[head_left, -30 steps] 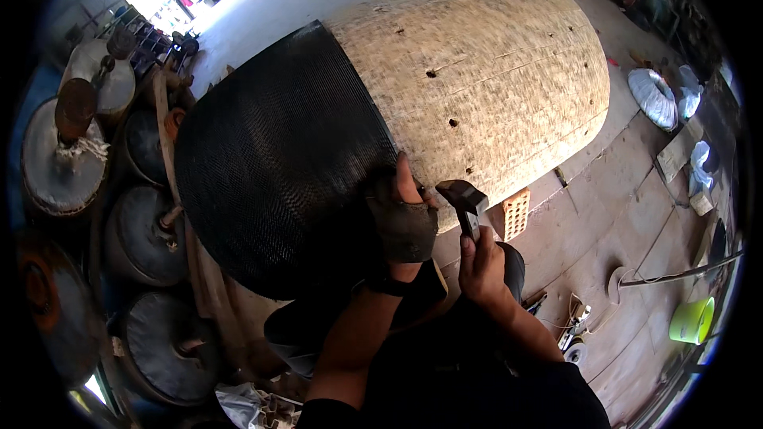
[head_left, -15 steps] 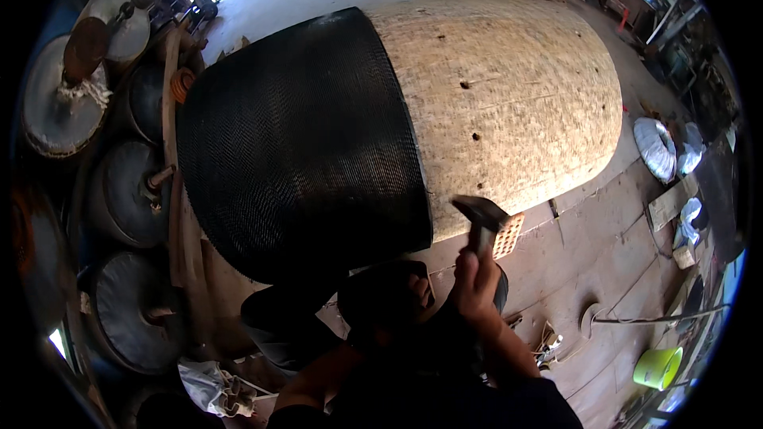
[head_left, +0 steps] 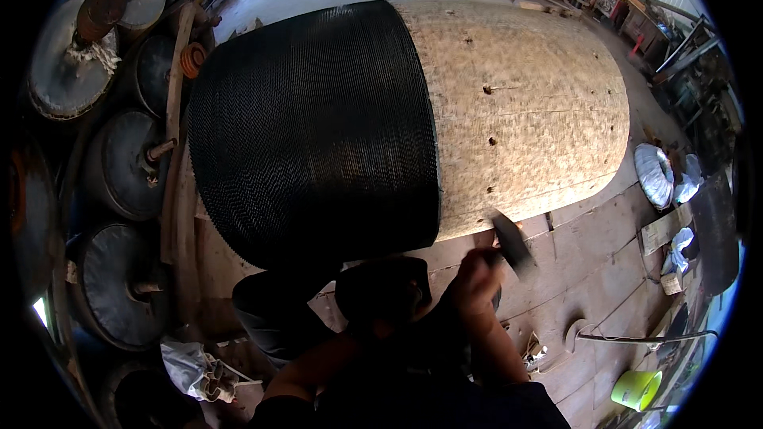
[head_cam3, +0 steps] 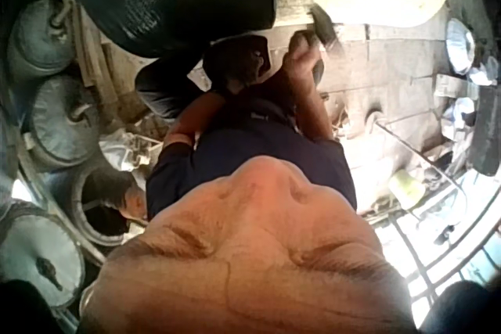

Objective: The person is attaching a black mesh material to a large wooden cylindrical drum using a hammer and nails, repeatedly reaching into a small container for more hardware.

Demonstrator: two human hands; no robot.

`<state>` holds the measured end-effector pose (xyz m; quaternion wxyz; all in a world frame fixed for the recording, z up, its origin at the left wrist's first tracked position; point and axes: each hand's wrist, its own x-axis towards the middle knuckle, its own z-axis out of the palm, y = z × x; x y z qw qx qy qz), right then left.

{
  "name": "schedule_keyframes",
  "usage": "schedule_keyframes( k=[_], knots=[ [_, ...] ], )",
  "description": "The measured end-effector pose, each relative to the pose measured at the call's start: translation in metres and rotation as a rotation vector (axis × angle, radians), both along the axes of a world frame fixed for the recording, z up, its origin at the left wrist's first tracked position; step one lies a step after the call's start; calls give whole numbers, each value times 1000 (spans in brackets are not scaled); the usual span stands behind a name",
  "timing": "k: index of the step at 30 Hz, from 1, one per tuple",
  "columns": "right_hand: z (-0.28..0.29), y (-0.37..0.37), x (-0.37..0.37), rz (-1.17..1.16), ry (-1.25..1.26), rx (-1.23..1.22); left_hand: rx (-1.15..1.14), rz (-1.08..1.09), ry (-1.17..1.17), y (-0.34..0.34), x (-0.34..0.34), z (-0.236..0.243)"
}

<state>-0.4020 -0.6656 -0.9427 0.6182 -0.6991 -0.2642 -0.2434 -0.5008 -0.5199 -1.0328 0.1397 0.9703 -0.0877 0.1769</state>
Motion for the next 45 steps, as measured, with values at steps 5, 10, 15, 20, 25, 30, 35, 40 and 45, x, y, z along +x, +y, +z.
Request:
schedule_keyframes(
  k=[5,10,15,20,25,30,35,40,45],
  knots=[
    [25,-1,-7,108,311,-236,27,13,-59,2,-2,-10],
    [8,-3,-13,-39,-87,112,39,11,-76,-4,-5,-3],
    [24,1,4,-30,158,-336,27,5,-179,0,-15,20],
    [26,-17,-26,66,86,110,-182,101,-252,21,6,115],
    [3,1,11,-94,165,-422,101,90,-896,70,55,180],
    [14,-19,-24,9,66,-103,214,162,-1041,94,82,209],
    [6,0,15,-131,147,-498,231,197,-1018,97,86,209],
    [-6,-19,-17,-35,103,-172,177,157,-996,91,83,210],
    [2,-1,15,-142,82,-532,228,197,-1001,97,84,210]
  ],
)
